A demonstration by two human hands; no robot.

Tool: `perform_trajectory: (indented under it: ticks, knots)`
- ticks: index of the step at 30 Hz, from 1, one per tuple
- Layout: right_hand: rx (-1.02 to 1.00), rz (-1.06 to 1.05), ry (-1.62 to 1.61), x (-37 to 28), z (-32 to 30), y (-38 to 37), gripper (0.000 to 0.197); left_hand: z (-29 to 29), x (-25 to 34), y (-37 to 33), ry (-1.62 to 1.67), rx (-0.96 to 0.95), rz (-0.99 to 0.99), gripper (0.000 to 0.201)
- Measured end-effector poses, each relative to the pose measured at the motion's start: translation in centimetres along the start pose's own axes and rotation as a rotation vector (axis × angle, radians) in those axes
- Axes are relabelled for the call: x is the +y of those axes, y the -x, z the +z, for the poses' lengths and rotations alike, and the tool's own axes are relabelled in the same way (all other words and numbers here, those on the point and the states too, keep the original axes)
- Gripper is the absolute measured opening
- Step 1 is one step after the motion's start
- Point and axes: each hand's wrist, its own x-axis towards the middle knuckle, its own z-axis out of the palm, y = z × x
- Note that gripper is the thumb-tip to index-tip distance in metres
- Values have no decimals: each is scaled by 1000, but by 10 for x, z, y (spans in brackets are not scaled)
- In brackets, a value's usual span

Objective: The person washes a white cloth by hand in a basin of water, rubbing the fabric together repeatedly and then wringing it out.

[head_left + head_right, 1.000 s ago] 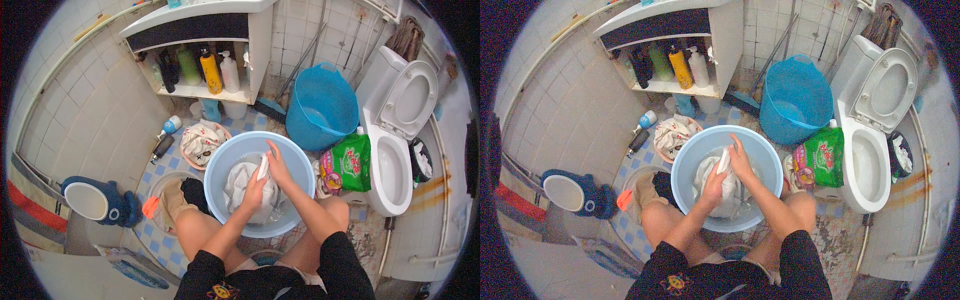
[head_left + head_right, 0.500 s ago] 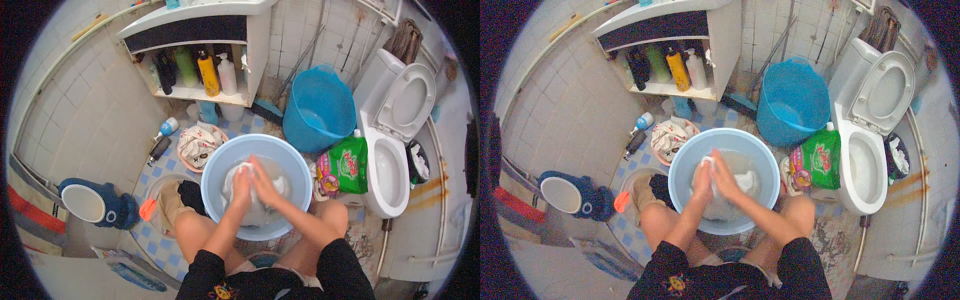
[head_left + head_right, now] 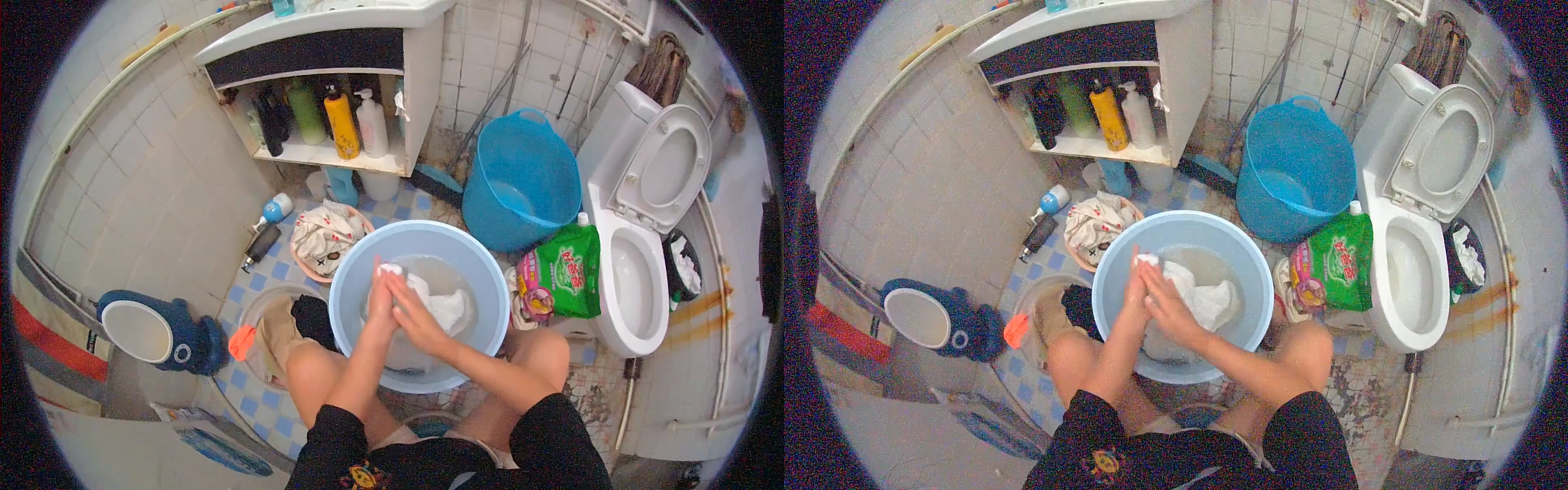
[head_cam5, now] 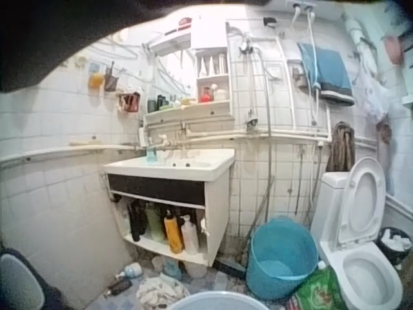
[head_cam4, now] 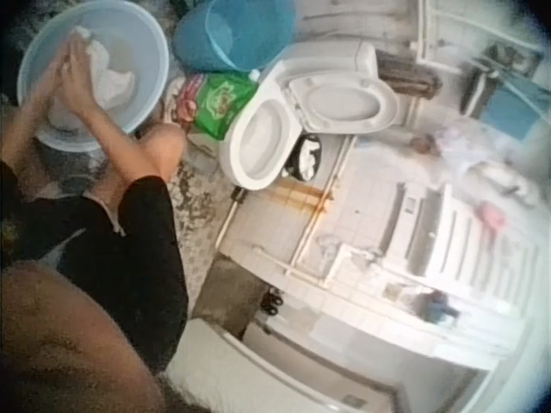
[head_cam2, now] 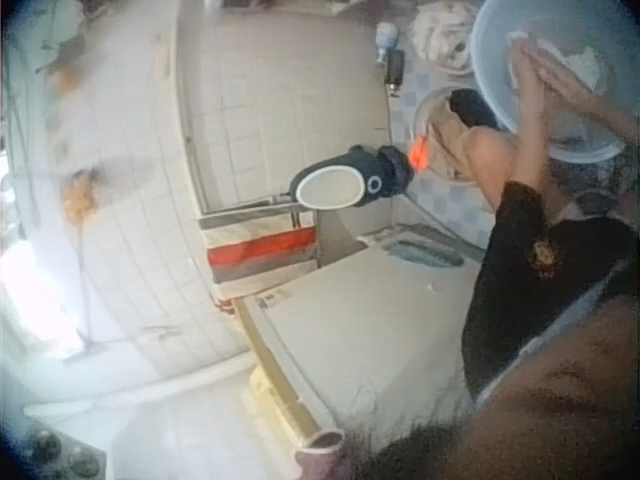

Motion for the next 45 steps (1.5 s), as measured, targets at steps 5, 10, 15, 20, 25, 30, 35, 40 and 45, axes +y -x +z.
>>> perform_trajectory:
  ticks: [5,10,15,20,25,30,35,40,45]
  knots:
    - [193,249,-138,44,-26,-22,48,4,-49,23,-169,-362,213,47]
    - [69,235,-92,30,-15,-14,50,4,-29,10,-94,-204,77,42]
    - [-110,71,-24,-17,3,-7,48,-8,-16,7,-14,-75,101,49]
    - [209,270,25,59,-45,-30,46,7,-47,23,28,-343,-118,41]
    - [25,182,-171,23,-26,-20,46,-6,-19,-3,208,-269,-110,37]
    - [31,156,-70,27,-21,-15,45,10,-31,24,71,-171,57,37]
    - [241,466,-139,59,-68,-37,44,0,-23,18,-48,-330,1,38]
    - [152,151,-191,21,-28,-19,41,-2,-19,7,-111,-180,218,42]
    - [285,523,-370,98,-58,-10,40,11,-30,32,-320,-358,15,41]
